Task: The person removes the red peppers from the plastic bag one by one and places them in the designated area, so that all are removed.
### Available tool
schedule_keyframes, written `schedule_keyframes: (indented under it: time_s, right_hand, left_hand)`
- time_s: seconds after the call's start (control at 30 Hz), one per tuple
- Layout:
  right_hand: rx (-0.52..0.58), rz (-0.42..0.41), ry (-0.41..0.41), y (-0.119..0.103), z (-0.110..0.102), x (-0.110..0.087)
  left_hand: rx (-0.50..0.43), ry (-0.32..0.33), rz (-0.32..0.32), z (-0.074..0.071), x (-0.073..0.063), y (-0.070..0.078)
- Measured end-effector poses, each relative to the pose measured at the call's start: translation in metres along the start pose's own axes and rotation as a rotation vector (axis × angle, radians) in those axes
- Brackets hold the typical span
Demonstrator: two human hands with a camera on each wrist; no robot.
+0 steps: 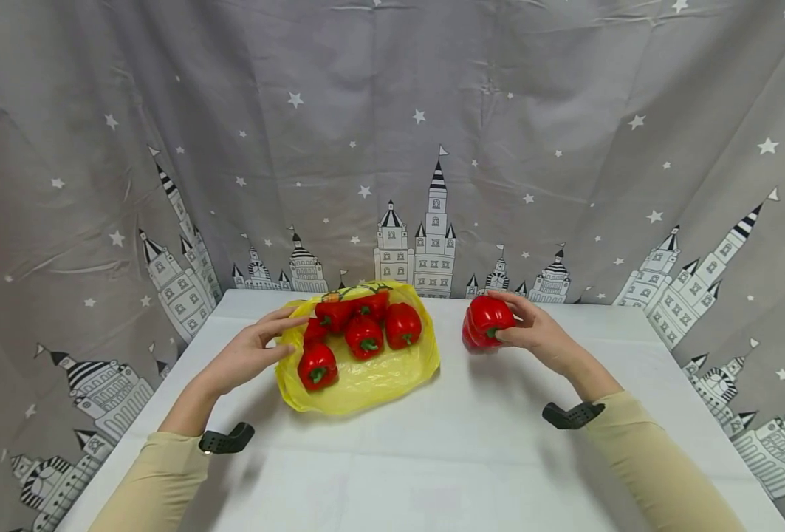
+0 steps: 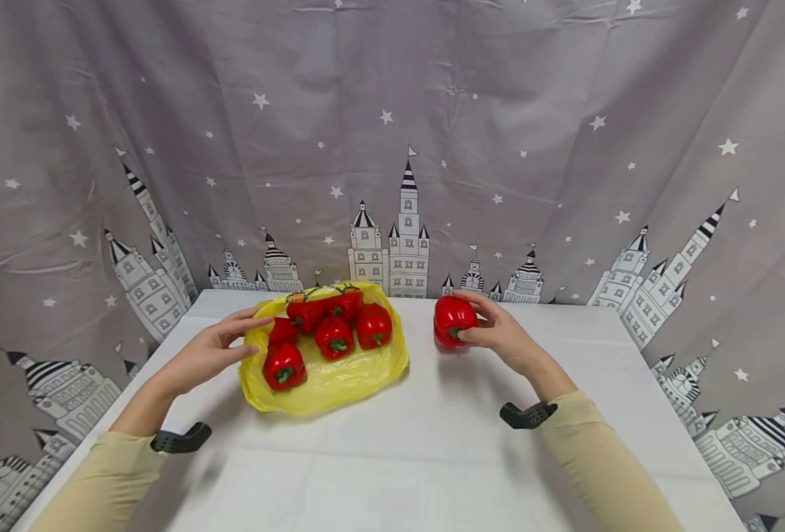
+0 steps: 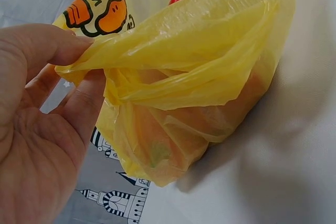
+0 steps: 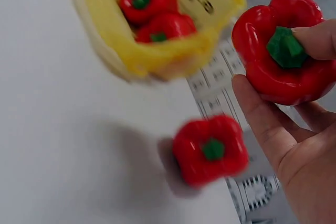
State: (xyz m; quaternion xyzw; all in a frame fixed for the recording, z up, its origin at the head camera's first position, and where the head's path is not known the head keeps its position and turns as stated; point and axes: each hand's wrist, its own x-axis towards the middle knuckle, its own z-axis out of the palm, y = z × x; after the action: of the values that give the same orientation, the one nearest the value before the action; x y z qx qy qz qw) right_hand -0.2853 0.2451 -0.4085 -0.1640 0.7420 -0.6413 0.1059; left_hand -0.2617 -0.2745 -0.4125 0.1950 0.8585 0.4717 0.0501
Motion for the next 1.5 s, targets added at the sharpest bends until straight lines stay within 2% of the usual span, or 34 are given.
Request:
schedule_keyframes:
  time_s: [0.27,0.53,0.73,1.07,1.5]
  right_hand:
    - [0.023,0.058,0.110,0.016,-0.043,-0.003]
    - [0.050,0.117,0.144,0.032,-0.065,-0.002]
    - [0.046,0.148,0.112,0.048,-0.072,0.002]
    - [-0.043,0.181,0.096,0.069,-0.076,0.006]
    - [-0.090,0.223,0.095,0.076,-0.073,0.009]
  left_hand:
    - [0.007,0.001,-0.004,0.000,0.000,0.000]
    - [0.000,-0.001,-0.008,0.000,0.000,0.001]
    - [0.003,0.001,-0.014,0.000,0.000,0.000]
    - [-0.001,-0.001,-0.016,0.000,-0.001,-0.001]
    - [-0.001,-0.002,0.010,0.000,-0.002,0.000]
